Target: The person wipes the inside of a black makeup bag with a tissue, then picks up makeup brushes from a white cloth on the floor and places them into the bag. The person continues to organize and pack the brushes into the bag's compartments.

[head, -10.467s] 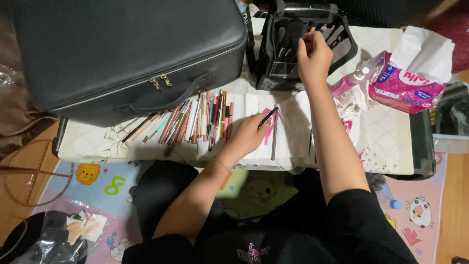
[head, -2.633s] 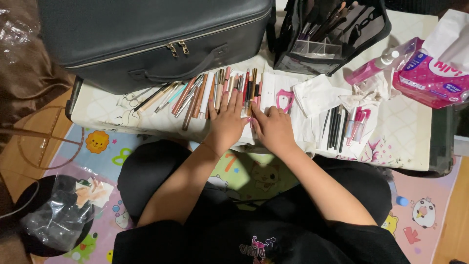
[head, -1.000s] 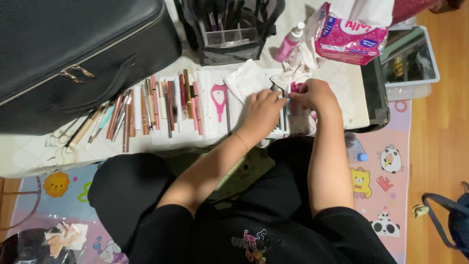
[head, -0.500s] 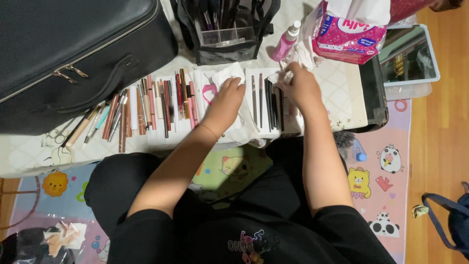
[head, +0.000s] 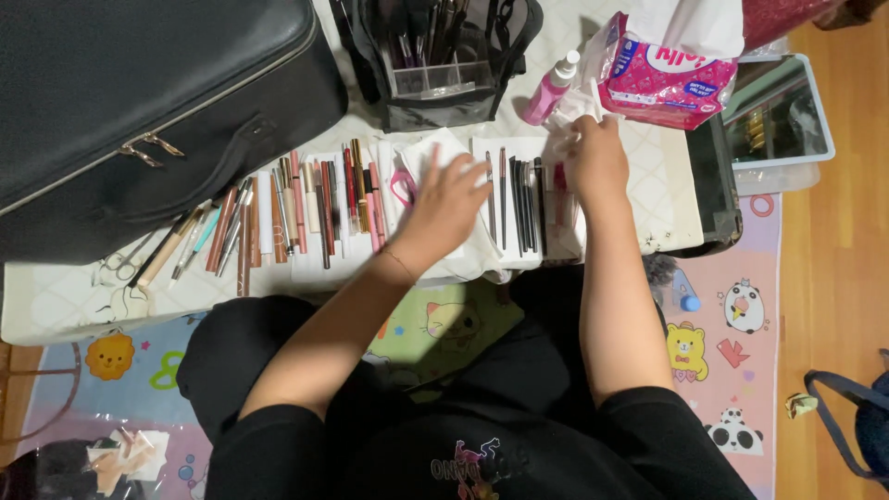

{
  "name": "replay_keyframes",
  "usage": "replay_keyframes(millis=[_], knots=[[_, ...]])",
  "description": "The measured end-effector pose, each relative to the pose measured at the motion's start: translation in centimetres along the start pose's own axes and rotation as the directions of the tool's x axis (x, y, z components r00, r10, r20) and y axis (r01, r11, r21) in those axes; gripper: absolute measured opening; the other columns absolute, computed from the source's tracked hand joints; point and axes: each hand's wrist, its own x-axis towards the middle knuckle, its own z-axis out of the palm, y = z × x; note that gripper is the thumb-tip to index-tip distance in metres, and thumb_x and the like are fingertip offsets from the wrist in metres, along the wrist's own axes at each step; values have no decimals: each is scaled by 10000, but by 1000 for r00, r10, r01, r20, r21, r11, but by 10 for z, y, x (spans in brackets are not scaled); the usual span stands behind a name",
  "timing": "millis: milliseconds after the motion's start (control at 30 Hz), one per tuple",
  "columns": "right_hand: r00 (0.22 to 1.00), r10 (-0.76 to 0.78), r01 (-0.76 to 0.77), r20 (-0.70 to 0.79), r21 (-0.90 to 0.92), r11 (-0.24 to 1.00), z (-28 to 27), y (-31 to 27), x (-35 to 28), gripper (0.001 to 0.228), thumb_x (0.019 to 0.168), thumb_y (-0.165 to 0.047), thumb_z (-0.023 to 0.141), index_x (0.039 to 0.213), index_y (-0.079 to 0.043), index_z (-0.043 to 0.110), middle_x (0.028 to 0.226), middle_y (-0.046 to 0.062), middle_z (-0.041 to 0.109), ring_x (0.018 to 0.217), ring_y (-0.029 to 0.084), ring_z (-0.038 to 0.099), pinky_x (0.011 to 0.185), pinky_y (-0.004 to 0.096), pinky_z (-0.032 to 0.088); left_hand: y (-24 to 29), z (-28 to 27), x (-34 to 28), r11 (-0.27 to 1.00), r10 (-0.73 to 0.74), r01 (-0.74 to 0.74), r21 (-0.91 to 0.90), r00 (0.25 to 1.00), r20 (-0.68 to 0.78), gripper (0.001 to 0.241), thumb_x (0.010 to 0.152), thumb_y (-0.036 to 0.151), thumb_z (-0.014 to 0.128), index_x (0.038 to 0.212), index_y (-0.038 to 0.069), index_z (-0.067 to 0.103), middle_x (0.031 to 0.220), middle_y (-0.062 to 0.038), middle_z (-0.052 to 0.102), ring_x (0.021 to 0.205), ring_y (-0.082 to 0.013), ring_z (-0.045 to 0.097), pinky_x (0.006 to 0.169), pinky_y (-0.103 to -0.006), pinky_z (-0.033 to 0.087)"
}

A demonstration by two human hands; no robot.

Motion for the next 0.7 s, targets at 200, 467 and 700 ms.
replay_keyframes(millis=[200,467,700], knots=[[966,-223,219,133,44,975,-12,-35,-33,236,866,49,646,992,-108,770,1165,213,589,1016,526,671,826,559,588,7,33,-3,996,5,8,-90,988,153,245,819,108,729,1060,133,696,1049,-35,688,1147,-224,618,1180,-492,335],[966,-106,164,236,-243,956,-5,-24,-28,233,887,-182,673,1074,-146,806,1056,196,669,955,447,718,769,544,616,11,15,2,992,-112,118,-40,986,121,127,895,123,694,1020,105,687,942,-63,653,988,-248,656,1076,-527,403],[916,10,73,401,-191,979,2,-44,-33,266,898,-267,692,1108,-125,773,1017,200,750,1032,427,724,821,564,598,16,23,7,966,-259,259,8,961,102,192,916,317,682,927,139,611,768,-1,562,771,-217,621,818,-432,453]])
